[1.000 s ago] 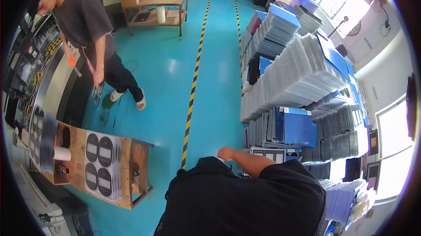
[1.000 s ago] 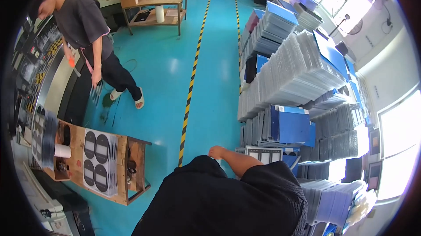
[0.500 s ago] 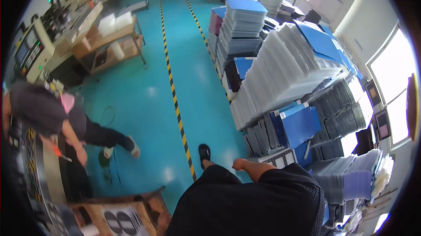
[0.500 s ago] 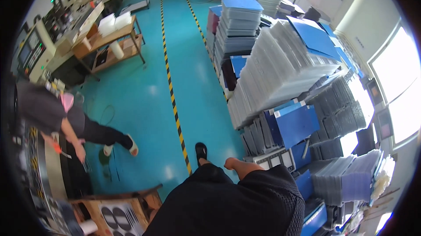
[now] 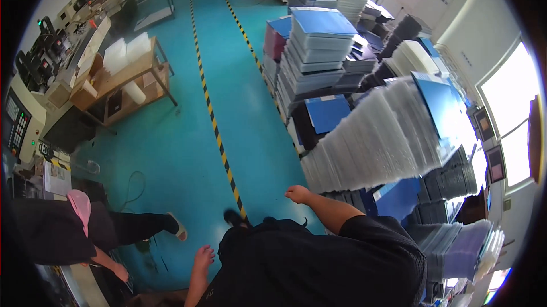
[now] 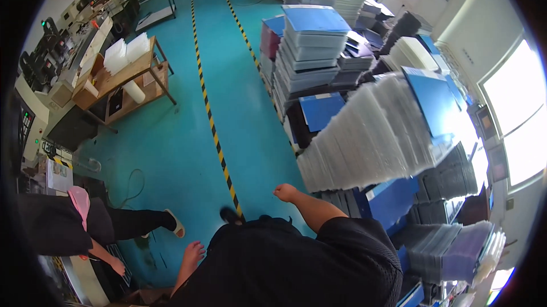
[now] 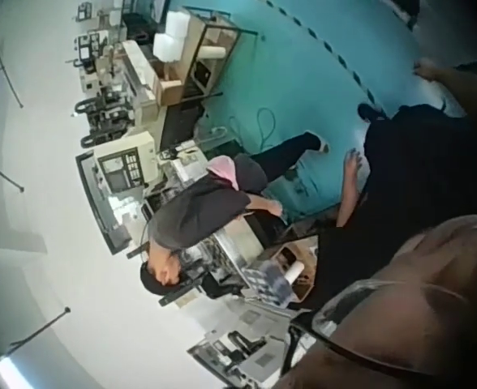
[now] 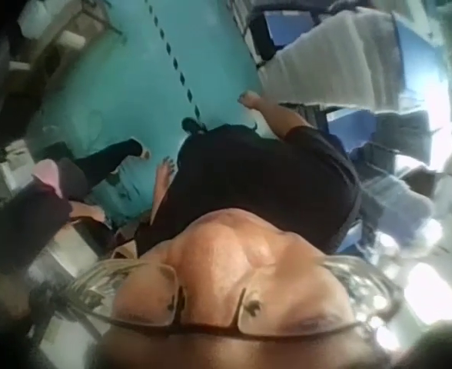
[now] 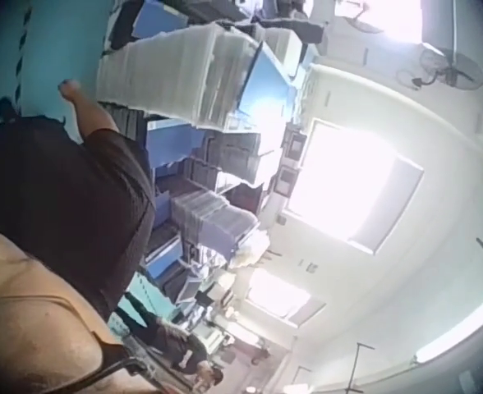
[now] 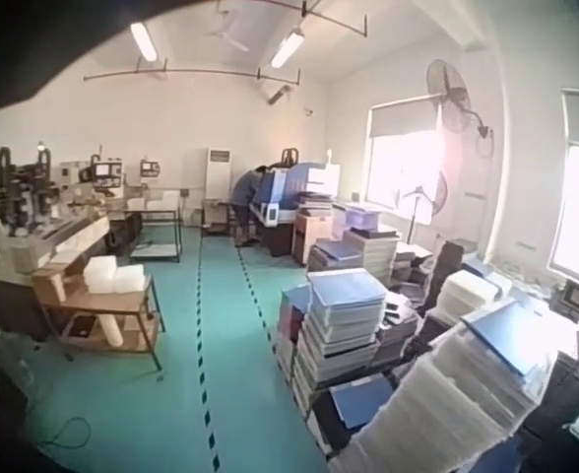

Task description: Operates industrial processing equipment by loading components, inspecting parts, and managing machine controls.

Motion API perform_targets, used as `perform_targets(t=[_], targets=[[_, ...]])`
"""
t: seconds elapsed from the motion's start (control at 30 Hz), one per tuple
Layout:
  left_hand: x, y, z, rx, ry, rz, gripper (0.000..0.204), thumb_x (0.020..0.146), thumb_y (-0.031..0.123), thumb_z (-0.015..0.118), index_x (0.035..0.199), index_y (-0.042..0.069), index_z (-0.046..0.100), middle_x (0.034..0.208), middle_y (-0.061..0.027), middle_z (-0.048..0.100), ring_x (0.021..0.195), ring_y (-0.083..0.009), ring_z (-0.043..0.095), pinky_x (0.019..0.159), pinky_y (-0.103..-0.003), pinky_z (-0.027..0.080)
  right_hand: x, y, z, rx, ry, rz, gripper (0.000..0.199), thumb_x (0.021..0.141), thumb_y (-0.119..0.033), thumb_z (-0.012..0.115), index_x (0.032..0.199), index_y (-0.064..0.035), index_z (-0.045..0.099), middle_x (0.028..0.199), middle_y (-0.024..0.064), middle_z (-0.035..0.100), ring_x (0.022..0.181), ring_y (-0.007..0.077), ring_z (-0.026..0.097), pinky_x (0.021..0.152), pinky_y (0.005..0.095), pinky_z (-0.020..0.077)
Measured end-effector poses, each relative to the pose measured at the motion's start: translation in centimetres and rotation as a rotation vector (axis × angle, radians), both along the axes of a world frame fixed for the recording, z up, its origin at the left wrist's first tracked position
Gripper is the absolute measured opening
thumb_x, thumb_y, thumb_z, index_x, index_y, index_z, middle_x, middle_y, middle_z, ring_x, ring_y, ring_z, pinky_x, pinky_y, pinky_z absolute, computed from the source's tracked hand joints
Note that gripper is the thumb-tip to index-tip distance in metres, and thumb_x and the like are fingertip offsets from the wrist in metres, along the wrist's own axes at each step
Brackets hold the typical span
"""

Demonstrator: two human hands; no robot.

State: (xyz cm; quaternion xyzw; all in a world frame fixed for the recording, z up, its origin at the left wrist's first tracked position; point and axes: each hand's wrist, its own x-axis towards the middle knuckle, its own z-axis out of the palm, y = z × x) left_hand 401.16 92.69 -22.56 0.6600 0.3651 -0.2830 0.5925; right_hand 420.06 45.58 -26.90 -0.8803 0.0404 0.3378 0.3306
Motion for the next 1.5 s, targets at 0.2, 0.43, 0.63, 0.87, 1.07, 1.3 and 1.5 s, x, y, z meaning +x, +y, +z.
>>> perform_targets(t=[0.2,0.43,0.63,0.87,1.07,1.3,1.5], targets=[[9.3,6.5,-6.7,0.204,-0.408,-0.502,0.03,0.088,0.02,0.054,0.115,0.006,0.057,0.09,-0.0091,0.061,0.076,-0.0202,0.06,0.064,-0.036,0.05,8.9,5.7,-1.3,0.003,0.173,-0.017,0.038,0.086,-0.041,0.056,0.1,-0.0076,0.068,0.083,0.015,0.067,0.066,0.0288,0.065,0.063,0.0414,0.0516],[23.9,25.0,-6.2,0.178,-0.014,-0.363,0.025,0.089,0.021,0.053,0.109,0.008,0.058,0.085,-0.0066,0.059,0.071,-0.0184,0.058,0.056,-0.036,0.048,19.6,4.9,0.7,-0.162,0.263,-0.18,0.037,0.088,-0.039,0.056,0.103,-0.0064,0.067,0.079,0.0113,0.065,0.06,0.0242,0.063,0.057,0.0377,0.0522],[51.7,22.7,-0.5,0.148,-0.049,-0.175,0.033,0.089,0.024,0.052,0.119,0.009,0.053,0.092,-0.0054,0.059,0.078,-0.0176,0.057,0.06,-0.035,0.047,29.7,8.5,2.0,-0.116,0.291,-0.294,0.037,0.089,-0.038,0.055,0.099,-0.0049,0.067,0.071,0.0114,0.062,0.059,0.0237,0.062,0.058,0.038,0.0522],[70.6,15.6,3.2,0.073,-0.075,-0.349,0.043,0.09,0.028,0.054,0.129,0.011,0.049,0.112,-0.0071,0.06,0.093,-0.0179,0.058,0.071,-0.033,0.047,45.4,9.0,0.1,-0.046,0.089,-0.098,0.039,0.089,-0.041,0.054,0.09,-0.0039,0.065,0.07,0.0114,0.061,0.055,0.0233,0.059,0.055,0.0382,0.0494],[78.8,13.3,1.8,0.091,0.169,-0.601,0.046,0.09,0.025,0.053,0.132,0.009,0.046,0.112,-0.0065,0.06,0.093,-0.017,0.058,0.071,-0.033,0.046,59.9,3.3,0.6,0.004,0.136,-0.241,0.037,0.088,-0.037,0.055,0.096,-0.0033,0.067,0.079,0.0146,0.065,0.06,0.0263,0.063,0.058,0.0403,0.0515],[87.7,14.5,-6.3,-0.056,0.144,-0.832,0.033,0.091,0.029,0.048,0.118,0.012,0.056,0.1,-0.0041,0.063,0.085,-0.0196,0.059,0.066,-0.037,0.048,67.3,1.0,3.4,0.145,0.305,-0.727,0.029,0.086,-0.033,0.058,0.094,-0.0066,0.066,0.08,0.0039,0.063,0.069,0.018,0.061,0.058,0.0374,0.0512],[104.9,12.6,-5.7,-0.027,0.152,-0.995,0.036,0.086,0.025,0.05,0.119,0.011,0.058,0.096,-0.0044,0.063,0.078,-0.0186,0.058,0.06,-0.034,0.047,67.8,3.2,2.1,0.06,0.663,-0.754,0.031,0.088,-0.034,0.056,0.109,-0.0119,0.063,0.092,0.0057,0.063,0.079,0.0202,0.061,0.072,0.0419,0.0503]])
